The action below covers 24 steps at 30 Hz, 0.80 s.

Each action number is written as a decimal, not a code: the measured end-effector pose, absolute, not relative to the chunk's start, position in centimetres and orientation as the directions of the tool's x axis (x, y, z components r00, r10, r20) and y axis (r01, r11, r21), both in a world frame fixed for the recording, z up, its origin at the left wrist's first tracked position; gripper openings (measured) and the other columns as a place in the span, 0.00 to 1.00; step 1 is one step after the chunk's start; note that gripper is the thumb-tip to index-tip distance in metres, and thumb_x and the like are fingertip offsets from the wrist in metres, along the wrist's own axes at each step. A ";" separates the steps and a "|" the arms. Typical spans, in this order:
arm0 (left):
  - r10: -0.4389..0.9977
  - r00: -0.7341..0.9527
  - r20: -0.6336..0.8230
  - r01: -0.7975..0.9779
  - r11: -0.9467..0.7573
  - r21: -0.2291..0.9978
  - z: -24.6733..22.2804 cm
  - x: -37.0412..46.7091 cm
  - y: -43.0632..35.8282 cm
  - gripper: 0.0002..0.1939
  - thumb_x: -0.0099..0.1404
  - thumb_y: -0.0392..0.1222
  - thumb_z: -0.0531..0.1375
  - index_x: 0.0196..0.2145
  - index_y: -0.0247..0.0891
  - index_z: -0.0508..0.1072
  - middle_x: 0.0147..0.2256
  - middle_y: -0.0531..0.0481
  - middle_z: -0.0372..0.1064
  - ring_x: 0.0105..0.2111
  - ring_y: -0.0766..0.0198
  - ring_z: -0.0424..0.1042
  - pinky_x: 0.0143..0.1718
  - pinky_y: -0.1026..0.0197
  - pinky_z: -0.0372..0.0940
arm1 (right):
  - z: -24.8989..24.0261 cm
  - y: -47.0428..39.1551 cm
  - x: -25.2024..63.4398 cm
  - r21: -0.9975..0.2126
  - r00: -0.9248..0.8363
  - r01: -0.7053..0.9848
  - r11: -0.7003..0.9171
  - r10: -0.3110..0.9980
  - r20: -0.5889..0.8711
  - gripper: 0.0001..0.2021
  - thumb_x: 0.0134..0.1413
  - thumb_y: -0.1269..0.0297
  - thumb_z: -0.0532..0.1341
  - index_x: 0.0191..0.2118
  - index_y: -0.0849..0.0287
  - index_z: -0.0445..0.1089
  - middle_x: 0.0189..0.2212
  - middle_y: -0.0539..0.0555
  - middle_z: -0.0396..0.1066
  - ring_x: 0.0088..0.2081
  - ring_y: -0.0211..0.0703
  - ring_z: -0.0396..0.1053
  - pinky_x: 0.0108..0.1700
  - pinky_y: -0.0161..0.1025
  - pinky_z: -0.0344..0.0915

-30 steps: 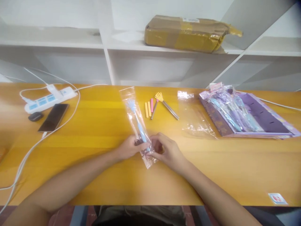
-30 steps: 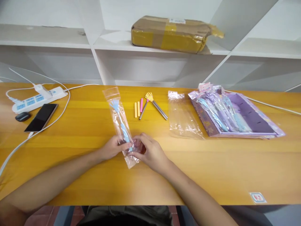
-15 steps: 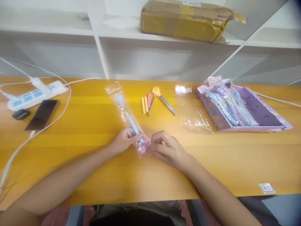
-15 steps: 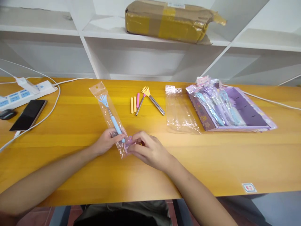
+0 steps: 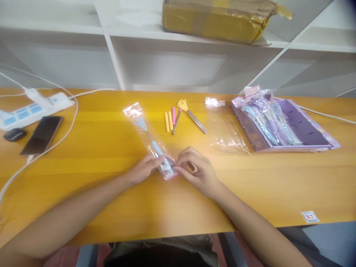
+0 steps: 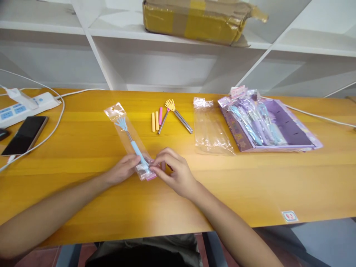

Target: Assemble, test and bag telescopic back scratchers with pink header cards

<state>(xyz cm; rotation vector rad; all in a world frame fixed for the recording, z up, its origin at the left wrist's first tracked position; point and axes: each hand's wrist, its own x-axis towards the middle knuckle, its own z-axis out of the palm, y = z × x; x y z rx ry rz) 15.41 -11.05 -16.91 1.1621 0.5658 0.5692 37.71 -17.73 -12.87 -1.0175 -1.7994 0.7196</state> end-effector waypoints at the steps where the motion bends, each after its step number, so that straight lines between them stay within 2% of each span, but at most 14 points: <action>1: 0.665 0.739 -0.105 -0.135 0.298 0.945 -16.9 15.4 -11.0 0.29 0.70 0.67 0.60 0.45 0.36 0.82 0.41 0.43 0.79 0.42 0.57 0.76 0.48 0.56 0.68 | -13.0 -17.7 37.8 -0.813 -0.235 0.337 0.475 0.879 0.415 0.02 0.66 0.67 0.68 0.42 0.56 0.75 0.38 0.53 0.69 0.35 0.37 0.69 0.37 0.37 0.70; 4: 0.625 0.778 -0.066 -0.097 0.224 0.970 -16.5 15.3 -11.1 0.28 0.69 0.66 0.62 0.43 0.35 0.80 0.38 0.43 0.77 0.38 0.58 0.75 0.44 0.57 0.68 | -13.1 -17.7 37.8 -0.831 -0.245 0.334 0.444 0.893 0.379 0.03 0.65 0.65 0.69 0.41 0.56 0.75 0.39 0.52 0.68 0.34 0.36 0.68 0.36 0.37 0.69; 9: 0.585 0.806 -0.097 0.001 0.161 0.987 -15.2 15.3 -11.5 0.18 0.66 0.55 0.69 0.43 0.37 0.77 0.35 0.49 0.73 0.36 0.61 0.72 0.42 0.59 0.67 | -12.8 -17.8 37.7 -0.832 -0.253 0.338 0.441 0.894 0.371 0.04 0.66 0.63 0.68 0.40 0.56 0.75 0.39 0.53 0.67 0.35 0.38 0.68 0.37 0.38 0.70; 12: 0.562 0.819 -0.119 0.017 0.183 0.983 -15.0 15.4 -11.6 0.15 0.69 0.51 0.67 0.45 0.37 0.75 0.37 0.49 0.73 0.38 0.61 0.72 0.43 0.59 0.67 | -12.8 -17.8 37.6 -0.833 -0.240 0.347 0.431 0.900 0.365 0.04 0.67 0.62 0.67 0.39 0.56 0.75 0.38 0.53 0.68 0.35 0.39 0.68 0.37 0.38 0.69; 19: 0.510 0.850 -0.131 0.025 0.209 0.978 -15.7 15.4 -11.4 0.15 0.72 0.52 0.63 0.45 0.36 0.76 0.39 0.47 0.72 0.40 0.60 0.71 0.47 0.57 0.67 | -13.0 -17.5 37.4 -0.895 -0.160 0.330 0.300 0.952 0.260 0.09 0.67 0.62 0.67 0.35 0.57 0.71 0.37 0.53 0.70 0.35 0.38 0.68 0.37 0.38 0.67; 24: 0.504 0.856 -0.111 0.019 0.184 0.983 -16.0 15.5 -11.4 0.15 0.74 0.52 0.61 0.45 0.36 0.75 0.38 0.48 0.70 0.39 0.61 0.69 0.46 0.57 0.66 | -13.3 -17.4 37.4 -0.939 -0.100 0.290 0.183 0.982 0.161 0.15 0.65 0.56 0.68 0.32 0.57 0.67 0.34 0.51 0.70 0.34 0.39 0.69 0.36 0.37 0.67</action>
